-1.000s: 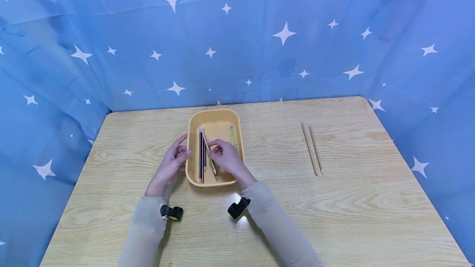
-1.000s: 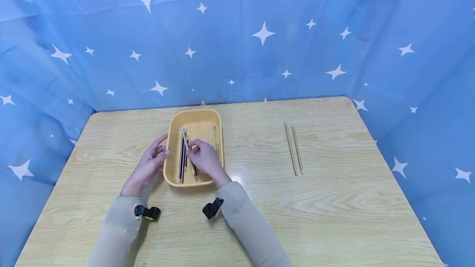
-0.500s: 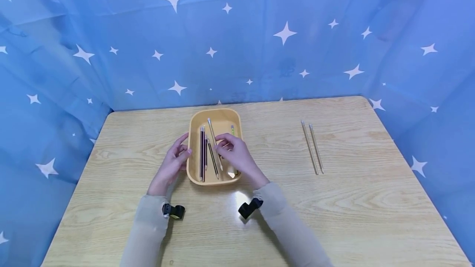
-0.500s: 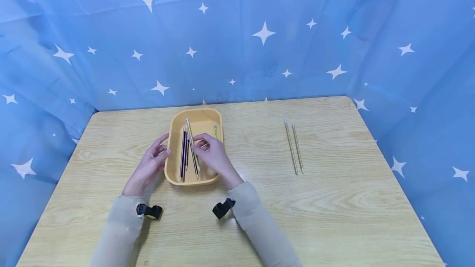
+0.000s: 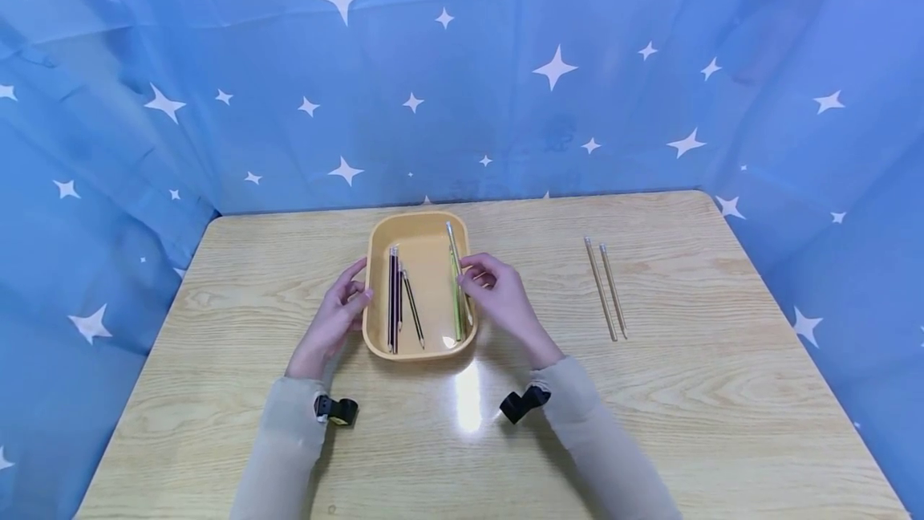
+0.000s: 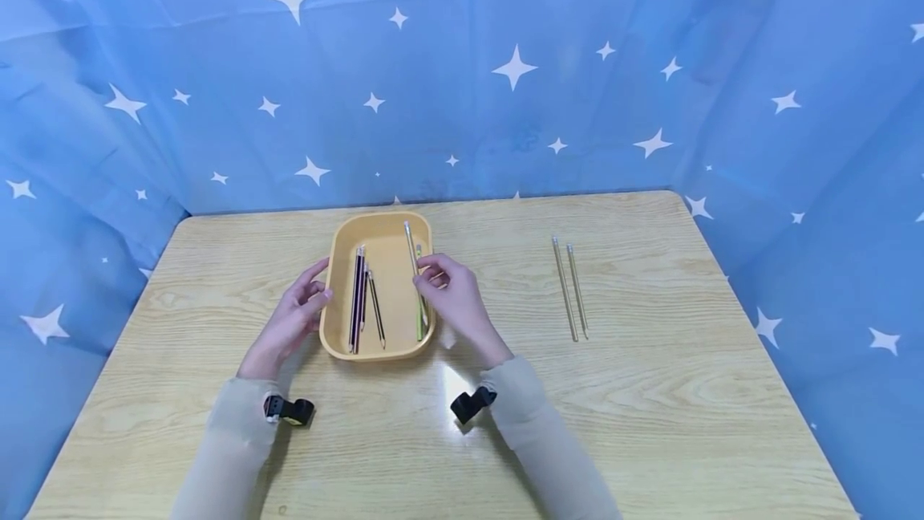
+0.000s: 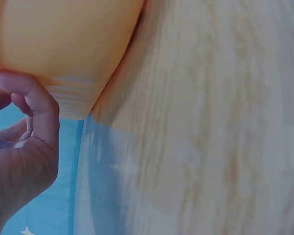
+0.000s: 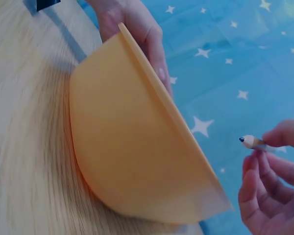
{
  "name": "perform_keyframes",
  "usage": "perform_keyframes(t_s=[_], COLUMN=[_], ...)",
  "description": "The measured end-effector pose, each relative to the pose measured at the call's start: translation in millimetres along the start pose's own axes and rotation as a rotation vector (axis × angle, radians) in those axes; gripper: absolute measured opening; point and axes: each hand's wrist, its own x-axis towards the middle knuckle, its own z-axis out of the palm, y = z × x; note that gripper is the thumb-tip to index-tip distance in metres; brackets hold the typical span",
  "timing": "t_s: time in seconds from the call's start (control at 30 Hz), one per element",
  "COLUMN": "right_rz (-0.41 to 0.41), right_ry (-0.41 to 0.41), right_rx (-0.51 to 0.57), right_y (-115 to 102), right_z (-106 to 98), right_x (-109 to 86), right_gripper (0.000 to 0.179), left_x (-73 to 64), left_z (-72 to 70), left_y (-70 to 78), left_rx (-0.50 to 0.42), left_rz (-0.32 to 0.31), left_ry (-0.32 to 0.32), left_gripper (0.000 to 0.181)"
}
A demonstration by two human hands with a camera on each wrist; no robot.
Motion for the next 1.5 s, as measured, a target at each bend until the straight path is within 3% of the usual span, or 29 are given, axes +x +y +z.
perform_keyframes(t_s=[0.5,0.73,1.1,1.33,1.5], right_rz=[-0.005,0.021,0.045,0.045,0.052], right_ry=[0.062,0.077,0.104,0.129,0.141], right_rx=[-0.084,-0.094,-0.133,-0.222,-0.271], right_y=[20.8,34.0,52.1,99.3,107.1], right_z=[-46.0,-57.8,-74.6,-96.7,-111.2], right_x=[-6.6,-9.8,-16.0,-10.4,-11.8], right_gripper=[0.023,0.022,0.022,0.021,0.022], left_x=[-2.0,-7.8,-7.0,-0.5,1.9], left_z=[1.5,7.5,7.8,0.6,-2.1], left_y=[7.2,17.0,16.9,5.8,0.4], left_rx=[-0.002,0.032,0.032,0.009,0.002], left_rz=[-0.019,-0.017,-0.026,-0.028,-0.024], left_ry=[-0.025,-0.030,-0.022,-0.025,-0.018], left_gripper=[0.059,0.058,0.059,0.059,0.059])
